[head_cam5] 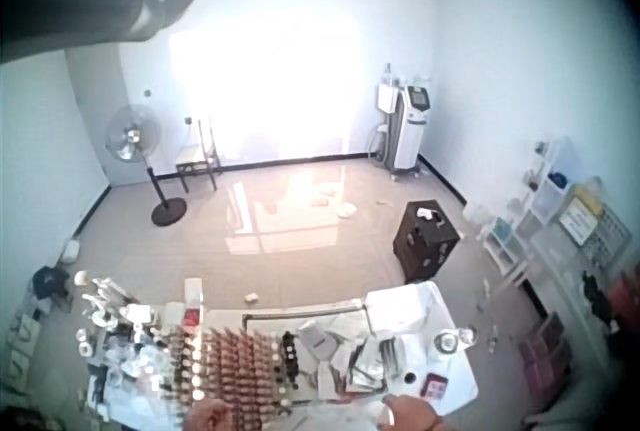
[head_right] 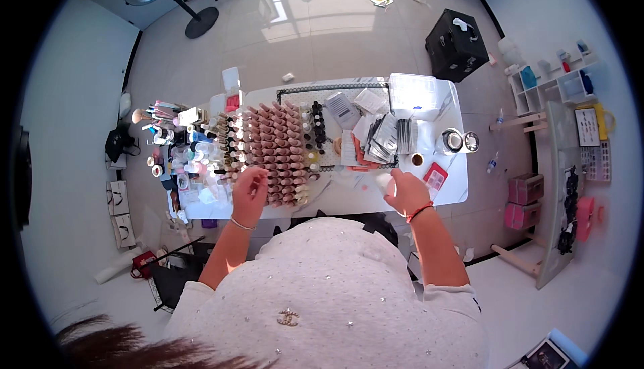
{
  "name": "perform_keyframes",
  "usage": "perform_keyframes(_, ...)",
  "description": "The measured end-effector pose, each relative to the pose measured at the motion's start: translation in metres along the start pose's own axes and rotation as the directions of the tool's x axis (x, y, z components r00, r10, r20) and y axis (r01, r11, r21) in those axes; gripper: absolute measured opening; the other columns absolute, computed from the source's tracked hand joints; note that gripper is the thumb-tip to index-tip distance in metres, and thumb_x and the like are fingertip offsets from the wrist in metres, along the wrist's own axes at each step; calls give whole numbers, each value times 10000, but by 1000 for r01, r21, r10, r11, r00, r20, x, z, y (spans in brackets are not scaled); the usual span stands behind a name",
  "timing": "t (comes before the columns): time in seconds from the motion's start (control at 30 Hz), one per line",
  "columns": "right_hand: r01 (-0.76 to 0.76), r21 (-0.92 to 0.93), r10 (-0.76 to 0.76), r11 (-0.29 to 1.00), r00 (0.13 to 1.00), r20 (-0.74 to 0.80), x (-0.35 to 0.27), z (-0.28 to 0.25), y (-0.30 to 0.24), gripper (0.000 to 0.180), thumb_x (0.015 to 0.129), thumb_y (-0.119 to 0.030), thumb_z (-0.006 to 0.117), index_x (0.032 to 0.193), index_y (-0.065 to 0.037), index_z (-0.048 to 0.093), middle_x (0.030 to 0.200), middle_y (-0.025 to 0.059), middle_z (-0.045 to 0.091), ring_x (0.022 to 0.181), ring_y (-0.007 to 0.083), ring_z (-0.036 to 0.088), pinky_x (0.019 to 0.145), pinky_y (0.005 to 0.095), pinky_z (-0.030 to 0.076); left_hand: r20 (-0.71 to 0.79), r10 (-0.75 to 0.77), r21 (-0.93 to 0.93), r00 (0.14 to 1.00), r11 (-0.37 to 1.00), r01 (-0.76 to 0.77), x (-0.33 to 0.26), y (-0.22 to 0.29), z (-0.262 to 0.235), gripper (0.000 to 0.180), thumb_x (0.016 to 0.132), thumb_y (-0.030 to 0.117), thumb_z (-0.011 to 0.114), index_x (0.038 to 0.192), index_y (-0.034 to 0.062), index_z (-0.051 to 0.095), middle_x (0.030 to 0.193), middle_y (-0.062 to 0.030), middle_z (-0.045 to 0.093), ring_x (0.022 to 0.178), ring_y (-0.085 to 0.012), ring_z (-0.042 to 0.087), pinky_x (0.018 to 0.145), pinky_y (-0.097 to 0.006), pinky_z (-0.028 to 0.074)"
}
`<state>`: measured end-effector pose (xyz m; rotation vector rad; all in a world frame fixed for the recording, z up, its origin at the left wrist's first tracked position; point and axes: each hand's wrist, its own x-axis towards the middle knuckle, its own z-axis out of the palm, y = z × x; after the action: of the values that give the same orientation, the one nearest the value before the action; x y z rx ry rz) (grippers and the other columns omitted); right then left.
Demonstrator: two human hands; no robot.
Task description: The person organizes cosmetic items on a table, handling small bottles and tubes. They wrap a cylindrical item in bubble wrap and then proceed to pack numerous small black cosmetic tubes into a clear plastic bag.
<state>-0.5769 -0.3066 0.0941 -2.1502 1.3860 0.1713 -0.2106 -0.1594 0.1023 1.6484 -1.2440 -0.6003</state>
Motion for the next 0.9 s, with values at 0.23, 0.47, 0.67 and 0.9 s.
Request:
perform_keyframes(0.23, 86, -137, -71, 987, 991, 110, 6, 4, 6, 540, 710, -264, 838, 1113, -85, 526, 1016, 164, 631, 907, 362, 680, 746, 460, 565, 590, 104, -14, 801, 993, -119, 30, 43, 117, 241, 863, -16, 637, 1097, 40, 646, 1000, -81, 658, 846, -181, 647, 714, -301, 528)
perform_keyframes(0.47, 218, 143, -205, 965, 973, -101, -4, -9, 55, 600, 788, -365, 800, 1238, -68, 538, 1089, 162, 630, 945, 366, 665, 806, 445, 549, 601, -40, 96, 798, 995, -22, 35, 54, 151, 230, 871, 18, 641, 1098, 55, 650, 1006, -103, 666, 871, -242, 659, 760, -339, 538)
perform_keyframes(0.67, -139, 203, 153, 969, 986, -59, 4, -10, 170, 572, 774, -303, 803, 1224, -21, 594, 1150, 201, 640, 1047, 353, 626, 908, 440, 504, 563, -130, 152, 816, 987, 53, 33, 59, 160, 179, 897, 56, 660, 1075, 56, 659, 970, -101, 665, 848, -243, 643, 731, -334, 527)
perform_keyframes(0.9, -27, -32, 22, 999, 989, -143, -4, 12, 189, 695, 607, -234, 889, 1202, -59, 574, 1158, 182, 585, 1069, 382, 568, 915, 453, 496, 542, -160, 142, 825, 985, 98, 29, 66, 166, 163, 906, 68, 659, 1069, 52, 660, 955, -95, 663, 809, -238, 634, 701, -326, 519)
